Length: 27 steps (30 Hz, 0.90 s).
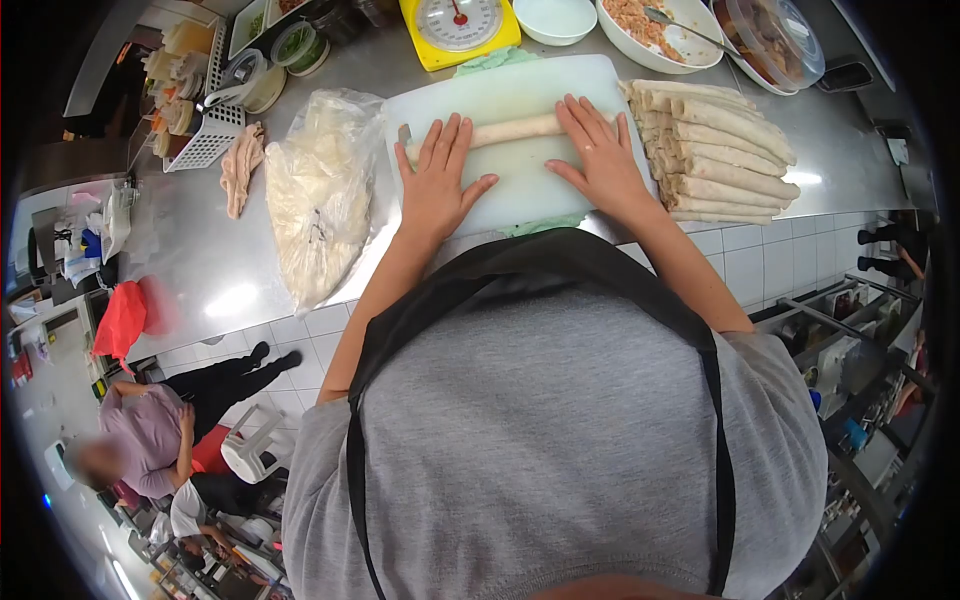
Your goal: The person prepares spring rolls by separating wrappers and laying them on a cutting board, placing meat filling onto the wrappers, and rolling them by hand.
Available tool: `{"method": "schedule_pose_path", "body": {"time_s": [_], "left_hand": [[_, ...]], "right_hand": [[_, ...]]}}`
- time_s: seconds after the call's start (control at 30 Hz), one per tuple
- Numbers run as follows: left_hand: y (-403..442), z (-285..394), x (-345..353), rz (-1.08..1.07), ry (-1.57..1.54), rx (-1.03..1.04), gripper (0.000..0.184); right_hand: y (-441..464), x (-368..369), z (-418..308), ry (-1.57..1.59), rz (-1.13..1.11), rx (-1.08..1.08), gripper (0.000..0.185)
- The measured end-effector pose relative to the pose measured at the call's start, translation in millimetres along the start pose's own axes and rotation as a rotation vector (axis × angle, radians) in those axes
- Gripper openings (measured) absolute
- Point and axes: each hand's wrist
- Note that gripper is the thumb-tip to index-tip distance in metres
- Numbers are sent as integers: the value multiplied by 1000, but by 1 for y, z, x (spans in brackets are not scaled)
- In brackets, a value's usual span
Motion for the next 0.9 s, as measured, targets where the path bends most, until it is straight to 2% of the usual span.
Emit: {"method": "schedule_pose_path", "body": {"time_s": [0.2, 0.27, 0.4, 0.43, 0.47, 0.57, 0.63, 0.67, 0.73, 0.77, 0.9], "left_hand": [[38, -12, 4, 9, 20, -25, 76], [45, -12, 2, 195, 14, 9, 76], [32, 2, 0, 189, -48, 91, 77], [30, 2, 7, 130, -26, 94, 77], [29, 1, 11, 71, -5, 99, 78], [50, -10, 16, 85, 7, 83, 77], [62, -14, 14, 86, 35, 52, 77], [65, -15, 13, 84, 60, 21, 77], [67, -9, 9, 111, 27, 33, 78], [68, -5, 8, 135, -4, 43, 78], [72, 33, 3, 113, -79, 155, 83]], "right_hand": [[33, 13, 20, -70, 49, 1, 76], [40, 4, 17, -129, 29, 25, 78], [27, 7, 2, -81, 50, -84, 77], [23, 11, 1, -59, 35, -116, 77], [25, 13, 3, -60, 34, -115, 77], [38, 18, 15, -58, 64, -90, 77], [50, 11, 24, -129, 83, -2, 64], [53, 8, 32, -131, 87, -2, 64], [53, -1, 44, -86, 5, 49, 43], [53, -5, 47, -24, 44, 22, 27], [57, -33, 36, -58, -115, 10, 26]]}}
Point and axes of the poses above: each hand's wrist, its own y-axis towards the middle knuckle, its own x-axis out of the palm, z = x × y, and after that the axes turned 7 degrees about -x, right-handed
